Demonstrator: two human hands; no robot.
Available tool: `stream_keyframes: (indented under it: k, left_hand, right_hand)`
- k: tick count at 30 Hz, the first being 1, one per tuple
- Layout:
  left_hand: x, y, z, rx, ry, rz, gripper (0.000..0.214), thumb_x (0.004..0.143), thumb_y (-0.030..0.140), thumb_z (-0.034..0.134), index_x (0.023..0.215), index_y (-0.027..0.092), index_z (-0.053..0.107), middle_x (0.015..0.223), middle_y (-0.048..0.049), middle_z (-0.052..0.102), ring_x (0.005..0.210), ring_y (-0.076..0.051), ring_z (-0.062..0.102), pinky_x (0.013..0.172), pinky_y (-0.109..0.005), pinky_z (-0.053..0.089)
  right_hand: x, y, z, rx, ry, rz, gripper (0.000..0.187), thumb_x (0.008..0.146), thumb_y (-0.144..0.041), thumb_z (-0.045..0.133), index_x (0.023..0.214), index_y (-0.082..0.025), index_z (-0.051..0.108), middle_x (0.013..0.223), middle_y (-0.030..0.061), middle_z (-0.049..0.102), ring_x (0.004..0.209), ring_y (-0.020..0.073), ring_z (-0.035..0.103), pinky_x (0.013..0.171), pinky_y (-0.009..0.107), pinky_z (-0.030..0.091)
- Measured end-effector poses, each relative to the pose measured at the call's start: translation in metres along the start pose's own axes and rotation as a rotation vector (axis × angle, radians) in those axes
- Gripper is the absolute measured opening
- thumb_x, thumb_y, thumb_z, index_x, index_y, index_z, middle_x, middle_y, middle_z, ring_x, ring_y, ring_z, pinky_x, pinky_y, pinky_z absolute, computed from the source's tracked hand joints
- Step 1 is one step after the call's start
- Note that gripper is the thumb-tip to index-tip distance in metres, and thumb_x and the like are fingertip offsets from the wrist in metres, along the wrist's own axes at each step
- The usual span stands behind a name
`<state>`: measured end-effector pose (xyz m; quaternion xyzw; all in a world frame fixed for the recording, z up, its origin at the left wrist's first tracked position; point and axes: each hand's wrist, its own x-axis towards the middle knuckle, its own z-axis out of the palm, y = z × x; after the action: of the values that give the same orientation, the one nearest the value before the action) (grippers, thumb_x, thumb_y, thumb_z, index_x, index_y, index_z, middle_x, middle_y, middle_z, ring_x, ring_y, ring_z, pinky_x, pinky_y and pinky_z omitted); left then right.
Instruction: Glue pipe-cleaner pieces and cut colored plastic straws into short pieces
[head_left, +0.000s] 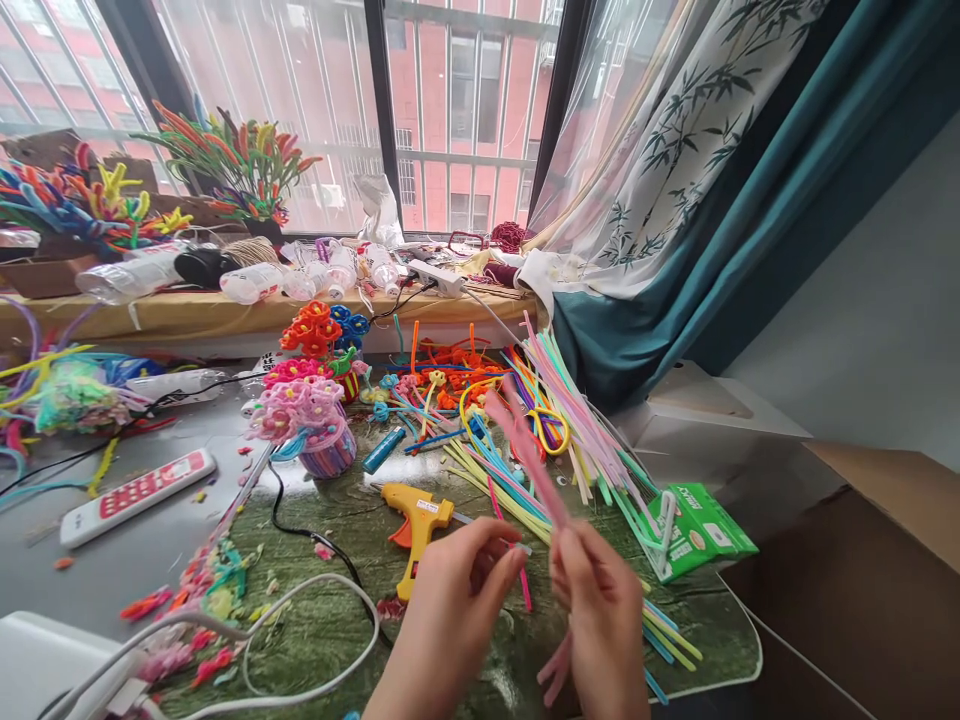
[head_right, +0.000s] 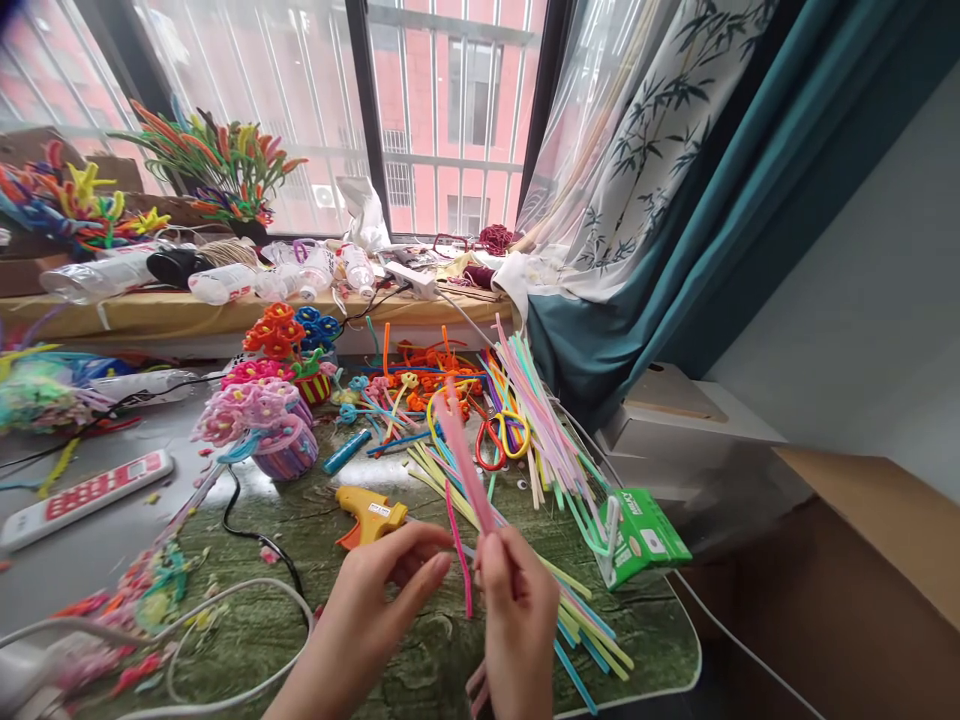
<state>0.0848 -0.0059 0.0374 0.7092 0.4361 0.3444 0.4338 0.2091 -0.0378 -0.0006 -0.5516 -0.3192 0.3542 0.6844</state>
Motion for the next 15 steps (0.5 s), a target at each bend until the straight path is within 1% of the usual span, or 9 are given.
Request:
stream_keyframes:
  k: [1,3,5,6,8,10,12,15]
  left_hand:
    - [-0.006,-0.006,0.003,0.077,0.037,0.0,0.018,0.089,0.03,0.054,0.082,0.02,0.067,0.063,0.0012,0.064,0.053,-0.012,0.052,0.05,-0.021,0.037]
    - [-0.019,-0.02,0.008,0.235,0.15,0.036,0.021,0.089,0.028,0.053,0.074,0.021,0.065,0.064,0.0003,0.065,0.054,-0.014,0.056,0.051,-0.022,0.038]
    - [-0.03,-0.032,0.013,0.337,0.226,0.096,0.023,0.091,0.025,0.05,0.072,0.022,0.063,0.065,-0.0004,0.067,0.057,-0.015,0.06,0.055,-0.023,0.042]
    - [-0.033,-0.037,0.016,0.377,0.239,0.126,0.024,0.092,0.023,0.048,0.073,0.022,0.062,0.066,-0.0006,0.067,0.058,-0.015,0.062,0.056,-0.023,0.044]
    - [-0.036,-0.043,0.02,0.453,0.211,0.178,0.023,0.093,0.02,0.045,0.076,0.022,0.061,0.068,-0.001,0.068,0.061,-0.016,0.064,0.058,-0.023,0.046]
    - [-0.036,-0.046,0.024,0.525,0.154,0.205,0.022,0.093,0.017,0.043,0.08,0.023,0.06,0.071,-0.0014,0.068,0.064,-0.016,0.066,0.059,-0.023,0.048]
    - [-0.034,-0.046,0.026,0.585,0.118,0.201,0.022,0.093,0.015,0.043,0.083,0.022,0.06,0.073,-0.0017,0.068,0.068,-0.017,0.068,0.061,-0.024,0.05]
    - [-0.029,-0.046,0.027,0.623,0.114,0.17,0.022,0.093,0.015,0.042,0.085,0.022,0.061,0.076,-0.0018,0.068,0.072,-0.018,0.069,0.064,-0.026,0.052]
  right_hand:
    - [0.002,-0.001,-0.005,0.064,0.065,0.008,0.041,0.08,-0.049,0.063,0.057,-0.02,0.047,0.05,-0.0078,0.035,0.043,0.0069,0.028,0.039,0.02,0.022]
    - [0.005,-0.005,-0.012,0.184,0.183,0.007,0.039,0.078,-0.045,0.066,0.057,-0.019,0.046,0.048,-0.0093,0.032,0.041,0.0053,0.024,0.037,0.019,0.018]
    - [0.005,-0.012,-0.016,0.259,0.26,0.001,0.034,0.079,-0.039,0.066,0.059,-0.019,0.047,0.049,-0.0095,0.033,0.041,0.0049,0.023,0.037,0.019,0.017]
    - [0.005,-0.016,-0.016,0.274,0.283,-0.001,0.032,0.08,-0.037,0.065,0.06,-0.019,0.048,0.05,-0.0093,0.033,0.042,0.0049,0.023,0.037,0.019,0.017]
    - [0.005,-0.023,-0.017,0.272,0.306,-0.013,0.028,0.082,-0.034,0.063,0.062,-0.019,0.049,0.051,-0.0092,0.033,0.043,0.0052,0.022,0.038,0.019,0.018]
    - [0.005,-0.026,-0.017,0.256,0.318,-0.027,0.028,0.083,-0.034,0.06,0.063,-0.02,0.049,0.05,-0.0095,0.032,0.043,0.0054,0.022,0.038,0.02,0.018]
    - [0.006,-0.026,-0.019,0.247,0.319,-0.032,0.028,0.083,-0.035,0.06,0.063,-0.02,0.049,0.05,-0.0095,0.032,0.042,0.0052,0.022,0.039,0.02,0.018]
    - [0.009,-0.02,-0.023,0.227,0.316,-0.027,0.03,0.082,-0.037,0.062,0.062,-0.019,0.049,0.05,-0.0092,0.033,0.042,0.0046,0.024,0.039,0.02,0.018]
